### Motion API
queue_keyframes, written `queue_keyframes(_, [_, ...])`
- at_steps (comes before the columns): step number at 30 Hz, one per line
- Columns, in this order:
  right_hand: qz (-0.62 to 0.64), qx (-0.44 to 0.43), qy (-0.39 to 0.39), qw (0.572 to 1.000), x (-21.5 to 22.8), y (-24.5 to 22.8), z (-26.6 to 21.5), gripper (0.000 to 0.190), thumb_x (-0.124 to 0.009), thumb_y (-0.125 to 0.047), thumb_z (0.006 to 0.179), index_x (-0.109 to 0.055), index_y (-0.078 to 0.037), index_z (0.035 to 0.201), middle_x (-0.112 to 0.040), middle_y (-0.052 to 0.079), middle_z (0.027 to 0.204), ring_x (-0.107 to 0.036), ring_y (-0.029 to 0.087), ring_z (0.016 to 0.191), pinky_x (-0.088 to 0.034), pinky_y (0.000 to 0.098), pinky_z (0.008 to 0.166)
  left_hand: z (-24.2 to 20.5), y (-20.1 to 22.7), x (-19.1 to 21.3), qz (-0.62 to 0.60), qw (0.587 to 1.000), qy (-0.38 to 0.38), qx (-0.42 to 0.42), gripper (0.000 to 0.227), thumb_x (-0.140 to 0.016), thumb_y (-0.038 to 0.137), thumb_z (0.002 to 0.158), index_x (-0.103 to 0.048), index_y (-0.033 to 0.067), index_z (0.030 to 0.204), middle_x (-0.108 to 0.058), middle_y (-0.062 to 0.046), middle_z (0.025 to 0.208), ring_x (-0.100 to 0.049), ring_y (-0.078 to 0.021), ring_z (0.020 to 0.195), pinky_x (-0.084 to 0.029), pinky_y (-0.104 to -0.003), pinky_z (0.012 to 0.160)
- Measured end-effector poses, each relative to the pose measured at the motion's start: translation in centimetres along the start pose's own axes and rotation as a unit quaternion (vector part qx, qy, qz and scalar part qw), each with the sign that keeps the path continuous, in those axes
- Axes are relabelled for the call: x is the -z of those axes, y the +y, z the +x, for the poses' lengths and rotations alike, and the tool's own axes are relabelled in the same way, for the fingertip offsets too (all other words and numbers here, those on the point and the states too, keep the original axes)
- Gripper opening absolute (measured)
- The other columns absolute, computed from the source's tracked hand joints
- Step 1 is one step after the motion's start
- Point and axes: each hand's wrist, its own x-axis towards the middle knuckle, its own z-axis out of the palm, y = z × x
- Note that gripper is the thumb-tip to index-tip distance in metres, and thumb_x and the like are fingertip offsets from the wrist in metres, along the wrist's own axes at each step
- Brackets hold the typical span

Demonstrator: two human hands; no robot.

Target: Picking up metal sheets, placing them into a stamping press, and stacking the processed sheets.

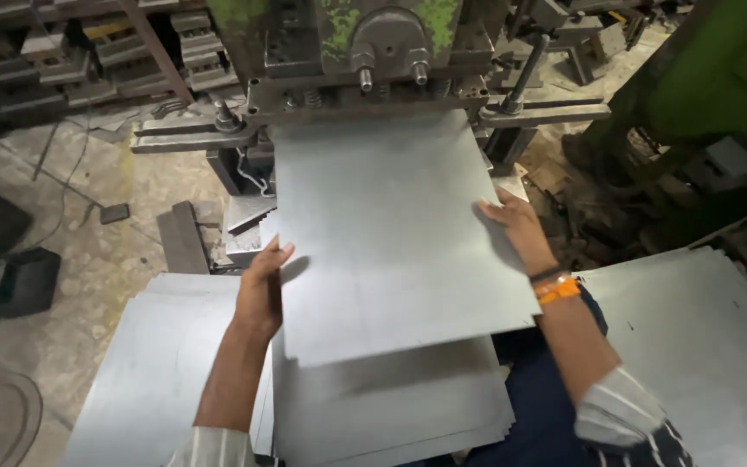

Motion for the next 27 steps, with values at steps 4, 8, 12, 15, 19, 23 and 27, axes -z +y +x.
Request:
queue_keyframes(4, [-0.122,0.060,0.019,0.991,-2.4,0.4,4.7,0.034,-0.071,-0.029,0.092,-0.070,-0.014,0.123,-0.070,0.004,0.102,-0.065,0.011,0.097,-0.047,0.0239,0.087,2.7,2.6,-0.8,0.079,0.997,0.017,0.016,0.078,-0.078,0.033,0.075,-0.050,0.0095,0.145,-0.056,-0.021,0.126,-0.062,-0.0383,0.109,-0.045,-0.051,0.097])
queue_keyframes(8, [-0.050,0.011,-0.029,0.998,-4.2,-2.3,6.5,0.042,-0.082,-0.020,0.080,-0.072,-0.009,0.119,-0.071,0.006,0.087,-0.070,0.014,0.075,-0.059,0.0275,0.071,8.1,3.4,-0.1,0.161,0.985,0.056,0.021,0.050,-0.091,0.023,0.069,-0.070,0.0152,0.114,-0.072,-0.012,0.083,-0.074,-0.0264,0.071,-0.060,-0.037,0.065])
queue_keyframes(12, [0.002,-0.004,-0.027,1.000,-4.1,-2.4,5.5,0.043,-0.082,-0.014,0.082,-0.070,-0.005,0.122,-0.071,0.009,0.085,-0.073,0.015,0.073,-0.060,0.0278,0.068,7.2,3.8,-1.1,0.175,0.982,0.071,0.020,0.049,-0.091,0.025,0.070,-0.070,0.0123,0.112,-0.071,-0.013,0.080,-0.074,-0.0281,0.068,-0.059,-0.038,0.062])
queue_keyframes(15, [-0.004,0.007,-0.022,1.000,-3.6,-2.5,6.3,0.046,-0.082,-0.011,0.082,-0.068,-0.004,0.125,-0.071,0.008,0.089,-0.072,0.010,0.078,-0.059,0.0246,0.071,6.6,4.4,-2.4,0.131,0.989,0.071,0.008,0.048,-0.089,0.019,0.070,-0.070,0.0048,0.112,-0.069,-0.014,0.080,-0.073,-0.0276,0.066,-0.058,-0.037,0.060])
queue_keyframes(19, [-0.016,-0.023,-0.015,0.999,-2.7,-1.5,7.0,0.046,-0.082,-0.017,0.082,-0.069,-0.007,0.125,-0.070,0.010,0.084,-0.072,0.015,0.072,-0.060,0.0298,0.068,6.6,4.3,-2.6,0.116,0.991,0.068,0.008,0.047,-0.088,0.017,0.071,-0.069,0.0012,0.110,-0.067,-0.015,0.076,-0.071,-0.0269,0.063,-0.057,-0.036,0.057])
queue_keyframes(23, [-0.027,-0.030,0.010,0.999,-3.9,-2.8,5.4,0.040,-0.083,-0.019,0.082,-0.071,-0.005,0.118,-0.068,0.006,0.081,-0.067,0.011,0.071,-0.058,0.0273,0.069,5.1,5.5,-3.6,0.113,0.990,0.077,0.022,0.039,-0.087,0.018,0.074,-0.070,0.0012,0.104,-0.067,-0.014,0.072,-0.069,-0.0259,0.057,-0.056,-0.033,0.052])
queue_keyframes(27, [-0.006,-0.022,0.013,1.000,-3.1,-1.7,6.7,0.038,-0.084,-0.018,0.081,-0.072,-0.006,0.115,-0.071,0.008,0.079,-0.071,0.011,0.070,-0.059,0.0260,0.068,6.0,4.7,-3.0,0.108,0.991,0.079,0.021,0.037,-0.087,0.019,0.073,-0.070,0.0028,0.101,-0.067,-0.013,0.070,-0.070,-0.0241,0.055,-0.056,-0.032,0.050])
